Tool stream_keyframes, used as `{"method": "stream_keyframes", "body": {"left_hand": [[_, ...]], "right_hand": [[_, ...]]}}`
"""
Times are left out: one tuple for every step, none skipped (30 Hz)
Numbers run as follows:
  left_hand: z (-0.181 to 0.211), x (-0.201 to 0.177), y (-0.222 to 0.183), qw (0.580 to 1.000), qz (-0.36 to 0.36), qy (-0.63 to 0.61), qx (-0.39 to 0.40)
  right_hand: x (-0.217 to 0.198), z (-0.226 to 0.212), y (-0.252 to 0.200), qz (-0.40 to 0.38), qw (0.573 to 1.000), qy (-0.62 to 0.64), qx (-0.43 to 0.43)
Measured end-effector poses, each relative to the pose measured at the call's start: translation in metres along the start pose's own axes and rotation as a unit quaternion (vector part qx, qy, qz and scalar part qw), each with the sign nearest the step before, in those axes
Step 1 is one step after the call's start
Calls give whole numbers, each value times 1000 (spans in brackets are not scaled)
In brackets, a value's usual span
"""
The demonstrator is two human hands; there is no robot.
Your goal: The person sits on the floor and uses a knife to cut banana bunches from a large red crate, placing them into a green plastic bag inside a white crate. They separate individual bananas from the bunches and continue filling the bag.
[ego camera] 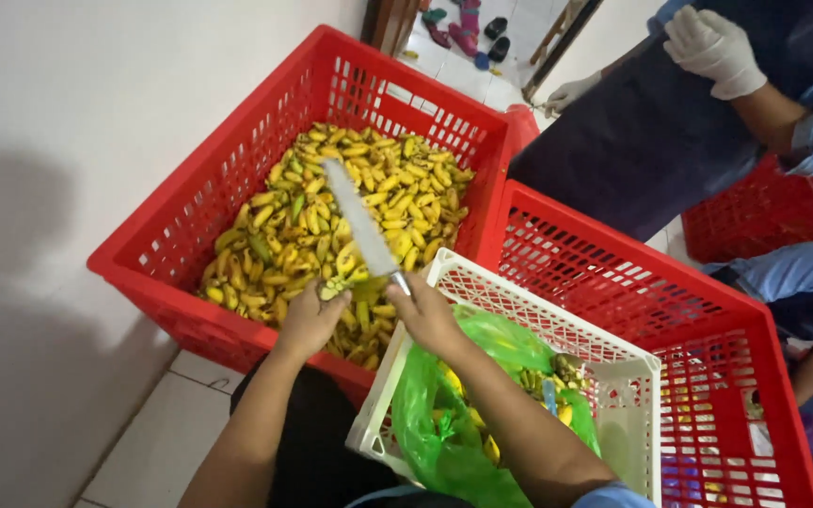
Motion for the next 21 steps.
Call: {"method": "stream_keyframes", "body": {"left_hand": [[0,-1,-1,1000,5,-17,-1],[0,-3,-3,1000,5,-17,1],[3,-3,-2,1000,11,-25,4],[7,-3,-1,999,17,-33,8],[4,-1,0,999,10,-30,19],[0,0,2,999,16,-40,16],[-4,2,3,998,21,-50,12],[-1,5,3,999,11,-47,21],[0,7,1,999,7,-51,5],[1,8,0,998,3,-55,-11],[8,8,-4,999,-1,-53,-9],[14,8,-9,997,-10,-70,-16],[19,7,-14,996,-17,-87,-25],[17,8,-14,996,-19,-86,-25],[16,10,-13,995,-17,-92,-28],[14,10,-13,995,-14,-98,-31],[7,12,-9,995,-14,-97,-32],[0,12,-6,993,21,-110,-28],[-5,12,-1,991,57,-123,-23],[-10,13,1,991,58,-122,-22],[-15,14,3,991,66,-118,-4]], "right_hand": [[-3,5,1,37,997,66,20],[-5,0,-1,39,997,65,20],[-11,-5,-3,66,994,83,7],[-18,-9,-4,92,991,101,-6],[-19,-9,-6,105,989,100,-5],[-19,-10,-8,77,994,70,-12],[-19,-10,-11,49,998,40,-15],[-17,-9,-14,62,997,39,-10],[-13,-10,-17,52,998,28,-30],[-8,-12,-20,42,998,17,-49],[-9,-12,-23,45,998,17,-46],[-9,-14,-25,33,998,13,-58],[-8,-16,-27,18,997,9,-72],[-9,-17,-29,19,997,10,-70],[-9,-17,-31,16,997,11,-69],[-9,-18,-32,13,997,11,-69],[-13,-22,-34,13,998,12,-68],[-17,-28,-36,5,995,7,-96],[-22,-34,-38,-1,992,1,-124],[-22,-34,-38,0,992,1,-125],[-21,-33,-38,-6,993,-10,-118]]}}
Point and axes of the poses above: each hand's wrist, its own y-axis towards the middle knuckle, its own x-axis out of the palm, z = x × y, the point moved 2 cm from there along y, towards the middle knuckle, and after that the axes turned 3 degrees about z, right-handed, at the moved point
